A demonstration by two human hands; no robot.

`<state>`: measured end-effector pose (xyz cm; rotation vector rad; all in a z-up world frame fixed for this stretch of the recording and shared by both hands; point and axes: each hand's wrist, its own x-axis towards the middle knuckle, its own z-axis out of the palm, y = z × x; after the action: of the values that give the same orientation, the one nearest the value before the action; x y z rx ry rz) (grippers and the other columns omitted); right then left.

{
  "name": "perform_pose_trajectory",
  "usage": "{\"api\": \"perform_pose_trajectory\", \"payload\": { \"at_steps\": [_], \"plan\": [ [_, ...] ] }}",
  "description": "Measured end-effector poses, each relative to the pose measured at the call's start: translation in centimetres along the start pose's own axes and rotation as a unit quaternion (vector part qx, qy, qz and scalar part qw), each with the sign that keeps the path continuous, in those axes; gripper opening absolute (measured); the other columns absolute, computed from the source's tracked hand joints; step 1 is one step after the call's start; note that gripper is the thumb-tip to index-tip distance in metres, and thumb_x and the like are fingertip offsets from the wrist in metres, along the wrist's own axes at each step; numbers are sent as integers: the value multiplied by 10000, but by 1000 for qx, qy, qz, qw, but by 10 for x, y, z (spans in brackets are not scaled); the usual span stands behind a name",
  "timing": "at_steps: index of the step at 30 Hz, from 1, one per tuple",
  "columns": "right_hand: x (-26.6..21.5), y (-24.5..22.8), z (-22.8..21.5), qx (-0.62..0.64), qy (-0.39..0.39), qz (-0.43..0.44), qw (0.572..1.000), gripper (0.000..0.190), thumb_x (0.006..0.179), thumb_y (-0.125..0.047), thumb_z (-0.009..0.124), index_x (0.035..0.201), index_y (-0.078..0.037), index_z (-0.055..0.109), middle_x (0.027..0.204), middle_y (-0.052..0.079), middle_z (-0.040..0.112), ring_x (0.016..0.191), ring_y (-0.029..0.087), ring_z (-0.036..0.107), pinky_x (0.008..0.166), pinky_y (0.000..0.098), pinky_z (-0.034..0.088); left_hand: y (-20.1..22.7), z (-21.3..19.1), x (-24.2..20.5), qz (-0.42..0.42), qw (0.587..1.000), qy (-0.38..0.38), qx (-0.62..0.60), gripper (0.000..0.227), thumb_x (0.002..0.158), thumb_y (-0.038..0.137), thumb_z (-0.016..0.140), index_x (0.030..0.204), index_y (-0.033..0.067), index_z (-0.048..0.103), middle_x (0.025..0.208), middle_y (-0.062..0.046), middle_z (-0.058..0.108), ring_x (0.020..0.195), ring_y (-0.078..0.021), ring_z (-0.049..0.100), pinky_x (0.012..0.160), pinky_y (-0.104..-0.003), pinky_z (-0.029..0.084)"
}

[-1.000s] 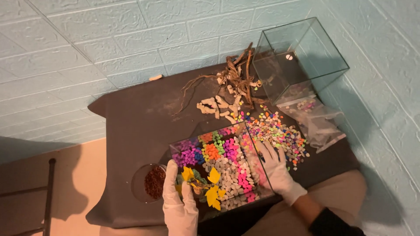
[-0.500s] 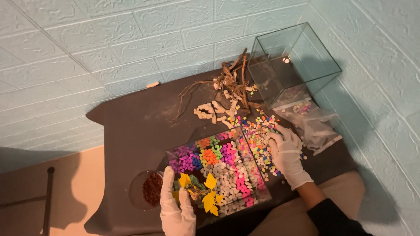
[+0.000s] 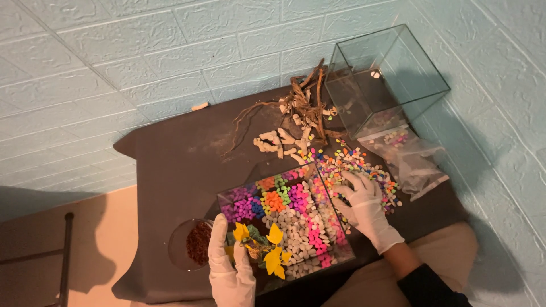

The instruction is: Arranging colorful decorative stones and other small items in a glass tray for display.

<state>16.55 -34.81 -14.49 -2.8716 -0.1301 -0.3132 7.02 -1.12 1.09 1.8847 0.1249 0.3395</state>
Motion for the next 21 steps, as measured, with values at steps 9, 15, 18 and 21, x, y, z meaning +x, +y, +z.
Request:
{"api": "perform_pose_trajectory", "payload": {
  "at_steps": [9,15,18,21],
  "plan": [
    [2,19,17,11,-53,79,995,233,781,-549,761,828,-340,670,1476,-245,494,1498,245,326,1200,575,266,7,-2,3,42,996,20,74,595,1011,77,507,1586,118,359,1635,-93,424,1498,-225,443,1241,-301,331],
    [13,22,5,32,103,-149,983,225,870,-388,768,820,-196,662,1199,-36,665,1208,274,595,1088,469,478,3,0,0,1,1000,12,-4,670,966,-46,494,1593,131,340,1656,-68,386,1525,-186,386,1247,-269,276],
    [10,17,8,29,191,-143,971,108,737,-45,557,665,-117,590,939,-59,618,918,159,604,776,315,533,10,-1,1,-12,1000,8,4,674,963,-38,509,1591,141,341,1663,-60,378,1535,-193,374,1251,-295,280],
    [5,19,-4,67,36,-1,997,170,831,-386,778,803,-221,747,1143,-136,648,1188,239,531,1036,508,458,16,-3,4,26,997,15,66,680,963,-15,555,1591,136,342,1639,-74,419,1504,-207,429,1262,-317,286]
  ]
}}
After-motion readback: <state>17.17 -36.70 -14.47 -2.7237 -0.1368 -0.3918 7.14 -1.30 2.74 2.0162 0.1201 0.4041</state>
